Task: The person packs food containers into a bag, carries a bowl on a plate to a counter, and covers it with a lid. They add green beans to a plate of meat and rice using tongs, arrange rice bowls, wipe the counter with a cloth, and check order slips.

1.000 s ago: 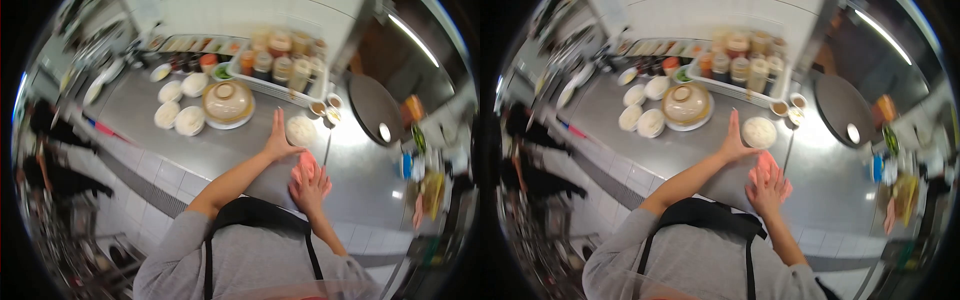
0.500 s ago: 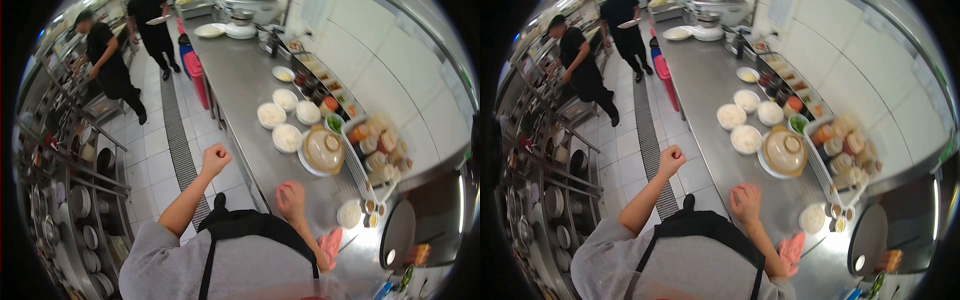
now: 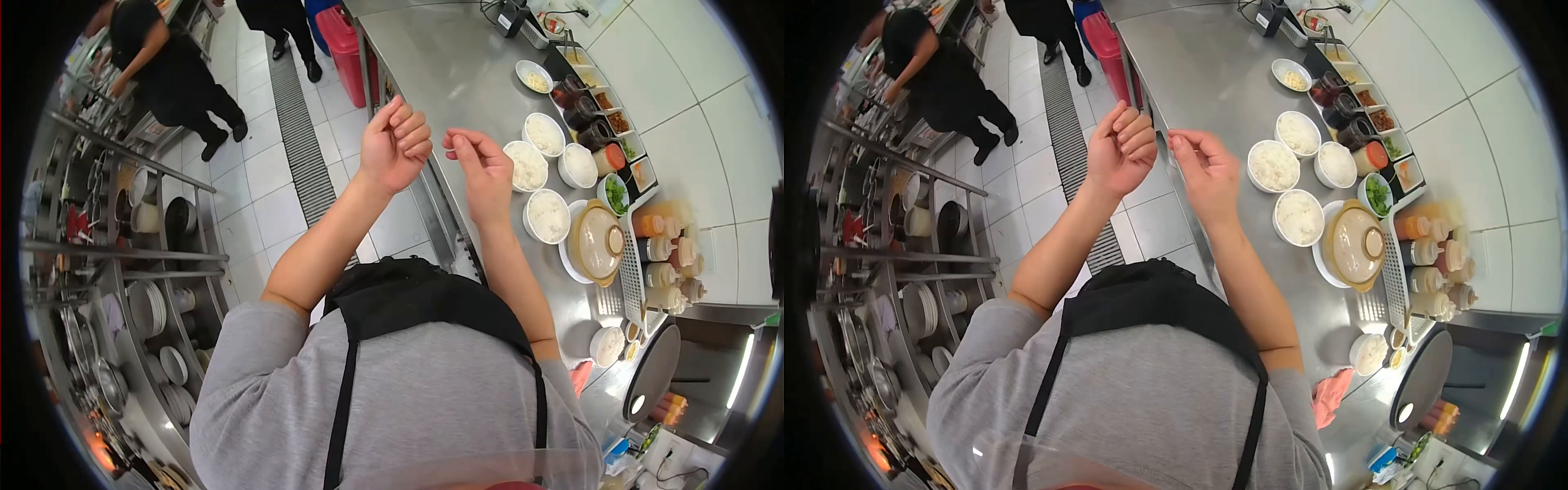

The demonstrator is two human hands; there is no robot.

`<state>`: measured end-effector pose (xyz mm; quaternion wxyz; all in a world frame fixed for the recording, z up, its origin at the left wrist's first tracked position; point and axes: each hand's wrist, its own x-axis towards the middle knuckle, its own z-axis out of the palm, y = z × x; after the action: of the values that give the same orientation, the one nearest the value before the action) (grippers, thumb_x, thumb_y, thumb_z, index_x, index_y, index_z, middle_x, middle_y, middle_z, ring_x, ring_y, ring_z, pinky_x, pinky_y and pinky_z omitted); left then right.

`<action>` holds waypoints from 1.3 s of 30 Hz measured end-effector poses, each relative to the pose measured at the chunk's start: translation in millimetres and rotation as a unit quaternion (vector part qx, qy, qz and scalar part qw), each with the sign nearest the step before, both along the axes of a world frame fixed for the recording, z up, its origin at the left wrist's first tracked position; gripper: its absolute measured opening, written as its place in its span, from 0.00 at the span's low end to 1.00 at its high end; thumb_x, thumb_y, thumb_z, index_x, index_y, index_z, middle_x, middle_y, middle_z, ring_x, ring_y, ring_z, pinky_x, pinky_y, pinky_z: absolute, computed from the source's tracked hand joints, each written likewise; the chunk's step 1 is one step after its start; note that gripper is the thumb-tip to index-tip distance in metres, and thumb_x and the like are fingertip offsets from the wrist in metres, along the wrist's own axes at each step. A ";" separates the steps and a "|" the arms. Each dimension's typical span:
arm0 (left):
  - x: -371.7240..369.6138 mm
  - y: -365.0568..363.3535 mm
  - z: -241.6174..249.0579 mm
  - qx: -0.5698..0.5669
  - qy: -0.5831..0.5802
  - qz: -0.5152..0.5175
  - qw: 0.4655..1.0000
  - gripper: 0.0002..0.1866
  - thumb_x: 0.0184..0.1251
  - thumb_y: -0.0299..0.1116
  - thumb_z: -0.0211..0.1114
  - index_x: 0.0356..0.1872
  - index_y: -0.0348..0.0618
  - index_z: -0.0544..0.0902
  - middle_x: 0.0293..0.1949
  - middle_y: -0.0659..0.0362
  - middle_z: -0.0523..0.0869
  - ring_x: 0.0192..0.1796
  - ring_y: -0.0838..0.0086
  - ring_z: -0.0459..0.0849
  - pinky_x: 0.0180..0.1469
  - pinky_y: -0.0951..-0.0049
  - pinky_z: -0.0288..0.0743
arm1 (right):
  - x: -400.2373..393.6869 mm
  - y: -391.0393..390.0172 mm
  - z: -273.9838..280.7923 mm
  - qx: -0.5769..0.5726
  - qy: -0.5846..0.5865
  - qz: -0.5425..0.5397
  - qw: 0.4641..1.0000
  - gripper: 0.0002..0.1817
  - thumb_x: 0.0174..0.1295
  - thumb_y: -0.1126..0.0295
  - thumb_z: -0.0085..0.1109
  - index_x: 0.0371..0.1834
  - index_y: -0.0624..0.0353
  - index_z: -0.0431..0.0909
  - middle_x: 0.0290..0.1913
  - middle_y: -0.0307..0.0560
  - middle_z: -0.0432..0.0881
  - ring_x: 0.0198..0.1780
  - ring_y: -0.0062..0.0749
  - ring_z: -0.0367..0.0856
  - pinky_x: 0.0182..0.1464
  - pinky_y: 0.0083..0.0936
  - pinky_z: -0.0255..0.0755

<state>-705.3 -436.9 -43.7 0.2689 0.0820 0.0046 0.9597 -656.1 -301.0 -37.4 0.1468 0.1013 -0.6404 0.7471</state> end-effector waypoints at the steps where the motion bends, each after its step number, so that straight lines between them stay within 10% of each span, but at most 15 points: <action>1: -6.8 -3.5 -4.1 -0.024 0.005 -0.002 1.000 0.18 0.68 0.38 0.45 0.16 0.48 0.61 0.14 0.68 0.58 0.16 0.82 0.54 0.17 0.81 0.50 | -6.6 -4.4 -3.0 0.017 -0.014 -0.015 1.000 0.08 0.60 0.72 0.52 0.37 0.65 0.78 0.33 0.41 0.79 0.34 0.19 0.75 0.36 0.17 0.69; 3: -21.2 -15.0 -14.4 -0.044 0.015 -0.015 0.999 0.17 0.67 0.36 0.47 0.16 0.48 0.62 0.14 0.68 0.59 0.16 0.83 0.54 0.18 0.82 0.49 | -18.2 -10.1 -11.7 0.036 -0.024 -0.039 0.998 0.07 0.58 0.73 0.54 0.36 0.63 0.78 0.32 0.39 0.80 0.30 0.16 0.74 0.33 0.15 0.68; 4: -28.6 -27.5 -23.9 -0.319 0.102 0.028 0.942 0.10 0.63 0.33 0.52 0.23 0.45 0.67 0.19 0.64 0.67 0.18 0.80 0.61 0.21 0.80 0.56 | -21.1 -10.7 -20.4 0.091 -0.007 -0.052 0.995 0.06 0.57 0.74 0.55 0.35 0.63 0.78 0.32 0.40 0.80 0.30 0.17 0.74 0.32 0.16 0.68; 5: -35.6 -39.9 -35.3 -0.563 0.185 0.072 0.802 0.05 0.59 0.31 0.57 0.30 0.42 0.72 0.24 0.61 0.74 0.20 0.77 0.68 0.24 0.79 0.63 | -24.1 -9.7 -27.3 0.146 0.011 -0.065 0.987 0.06 0.56 0.74 0.55 0.35 0.63 0.79 0.31 0.42 0.79 0.29 0.19 0.74 0.32 0.17 0.68; 7: -38.4 -67.6 -70.2 -0.777 0.440 0.222 0.391 0.29 0.48 0.28 0.66 0.54 0.42 0.67 0.47 0.45 0.75 0.41 0.61 0.78 0.43 0.68 0.73 | -27.3 -6.8 -35.4 0.168 0.000 -0.085 0.982 0.05 0.55 0.74 0.56 0.34 0.63 0.79 0.31 0.43 0.79 0.29 0.21 0.75 0.32 0.17 0.68; 9: -35.2 -103.2 -101.8 -0.856 0.435 0.036 0.277 0.49 0.41 0.29 0.70 0.66 0.49 0.49 0.63 0.40 0.57 0.64 0.51 0.58 0.60 0.56 0.61 | -28.1 -0.8 -43.2 0.189 -0.012 -0.105 0.976 0.05 0.55 0.74 0.56 0.33 0.63 0.79 0.31 0.45 0.79 0.29 0.23 0.76 0.32 0.17 0.68; 10: -36.2 -121.9 -126.2 -0.883 0.409 -0.048 0.225 0.44 0.43 0.36 0.70 0.64 0.48 0.56 0.64 0.41 0.55 0.65 0.49 0.57 0.61 0.51 0.58 | -32.2 5.5 -45.7 0.225 0.008 -0.125 0.966 0.05 0.55 0.73 0.56 0.32 0.63 0.79 0.30 0.45 0.79 0.28 0.23 0.76 0.31 0.18 0.68; 18: -40.2 -168.0 -144.2 -0.901 0.304 -0.124 0.282 0.37 0.45 0.48 0.67 0.58 0.46 0.67 0.62 0.43 0.60 0.65 0.53 0.58 0.61 0.49 0.55 | -133.3 97.7 -15.1 0.256 -0.049 -0.203 0.944 0.08 0.59 0.70 0.51 0.37 0.60 0.78 0.21 0.45 0.78 0.24 0.26 0.77 0.29 0.21 0.69; 22: -73.6 -166.6 -132.0 -0.896 0.326 -0.075 0.293 0.35 0.46 0.47 0.66 0.58 0.45 0.68 0.60 0.44 0.65 0.63 0.53 0.61 0.61 0.52 0.55 | -224.3 151.3 21.9 0.450 0.158 -0.306 0.824 0.08 0.58 0.71 0.50 0.37 0.59 0.78 0.29 0.50 0.79 0.30 0.35 0.79 0.33 0.26 0.71; 29: -146.8 -185.5 -124.9 -0.882 0.315 0.041 0.348 0.32 0.47 0.42 0.67 0.55 0.41 0.70 0.55 0.42 0.70 0.57 0.51 0.70 0.58 0.59 0.63 | -395.7 298.5 35.6 0.587 0.094 -0.429 0.680 0.12 0.51 0.66 0.53 0.36 0.60 0.78 0.37 0.55 0.79 0.40 0.49 0.77 0.44 0.35 0.71; 32: -184.3 -192.9 -117.9 -0.893 0.317 0.005 0.318 0.32 0.47 0.40 0.67 0.55 0.40 0.70 0.54 0.42 0.71 0.55 0.51 0.71 0.56 0.62 0.65 | -459.9 325.9 10.7 0.651 0.073 -0.370 0.659 0.12 0.50 0.66 0.53 0.34 0.61 0.79 0.37 0.56 0.79 0.42 0.49 0.77 0.47 0.35 0.71; 34: -209.9 -193.8 -105.7 -0.896 0.306 0.001 0.321 0.30 0.48 0.38 0.66 0.54 0.39 0.70 0.53 0.43 0.72 0.54 0.52 0.72 0.55 0.63 0.66 | -491.2 339.5 -1.7 0.813 -0.184 -0.183 0.522 0.12 0.46 0.66 0.59 0.31 0.62 0.80 0.36 0.56 0.80 0.40 0.47 0.78 0.44 0.34 0.72; 39: -255.3 -207.8 -107.2 -0.907 0.279 0.065 0.309 0.27 0.48 0.36 0.66 0.51 0.38 0.72 0.47 0.44 0.76 0.50 0.52 0.75 0.52 0.63 0.68 | -476.8 336.2 31.5 0.834 -0.407 -0.045 0.371 0.22 0.32 0.64 0.72 0.34 0.61 0.81 0.39 0.51 0.81 0.42 0.40 0.80 0.42 0.33 0.75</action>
<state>-960.7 -644.7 -150.9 0.0937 0.0486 0.9521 0.2869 -1133.0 35.2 -5.9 -0.2567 -0.1728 -0.9246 -0.2220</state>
